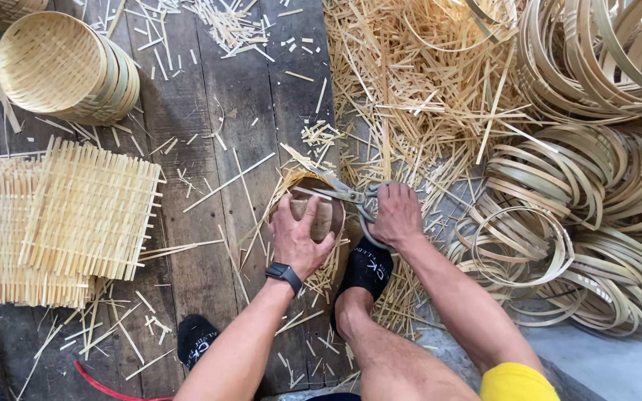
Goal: The person sits on the floor and repeatedly assembles small bamboo baskets. They place a woven bamboo mat over a circular mold, add a bamboo ring, fold the mat around the ring, and trim the excess with shears. The process is repeated multiple times, producing a stack of finished baskets.
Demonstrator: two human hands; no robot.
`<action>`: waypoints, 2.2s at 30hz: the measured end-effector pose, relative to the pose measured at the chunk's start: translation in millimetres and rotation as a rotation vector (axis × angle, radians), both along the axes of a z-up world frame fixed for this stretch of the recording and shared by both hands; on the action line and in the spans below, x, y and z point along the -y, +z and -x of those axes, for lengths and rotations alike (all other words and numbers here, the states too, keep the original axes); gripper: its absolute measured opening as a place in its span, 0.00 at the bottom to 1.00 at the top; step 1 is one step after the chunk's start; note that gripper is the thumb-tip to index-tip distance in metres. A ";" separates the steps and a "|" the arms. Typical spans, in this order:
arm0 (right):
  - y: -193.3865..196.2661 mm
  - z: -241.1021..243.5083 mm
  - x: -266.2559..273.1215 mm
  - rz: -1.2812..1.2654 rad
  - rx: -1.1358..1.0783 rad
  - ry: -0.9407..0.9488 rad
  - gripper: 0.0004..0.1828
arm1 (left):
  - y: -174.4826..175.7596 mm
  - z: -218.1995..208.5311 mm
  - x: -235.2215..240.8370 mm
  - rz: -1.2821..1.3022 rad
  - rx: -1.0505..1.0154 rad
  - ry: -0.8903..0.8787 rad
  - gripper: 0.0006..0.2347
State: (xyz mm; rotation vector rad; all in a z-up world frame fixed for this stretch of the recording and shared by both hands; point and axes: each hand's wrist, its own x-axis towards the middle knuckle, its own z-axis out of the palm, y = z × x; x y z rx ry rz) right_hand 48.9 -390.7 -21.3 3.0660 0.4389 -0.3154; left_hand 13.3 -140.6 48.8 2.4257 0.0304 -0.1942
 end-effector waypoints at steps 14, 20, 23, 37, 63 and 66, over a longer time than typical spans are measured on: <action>-8.1 -9.1 6.8 0.060 -0.201 -0.023 0.09 | -5.1 -15.3 -26.7 -0.020 0.025 -0.328 0.36; -2.3 -2.6 29.9 -0.074 -0.033 0.037 0.17 | -13.0 7.1 3.9 0.060 0.131 0.189 0.46; -5.0 -5.2 9.9 -0.054 0.091 0.064 0.27 | -16.5 11.4 7.1 0.052 0.105 0.115 0.44; -2.3 -14.4 3.3 -0.007 -0.154 0.001 0.22 | -4.1 -12.3 -30.3 0.103 -0.003 -0.253 0.41; 2.9 -8.9 -3.3 -0.128 0.109 0.088 0.24 | 2.9 -9.0 -12.4 0.064 -0.048 -0.058 0.29; -2.9 -9.1 -11.6 -0.086 -0.044 0.007 0.16 | 0.7 -12.7 -21.2 0.086 -0.044 -0.107 0.28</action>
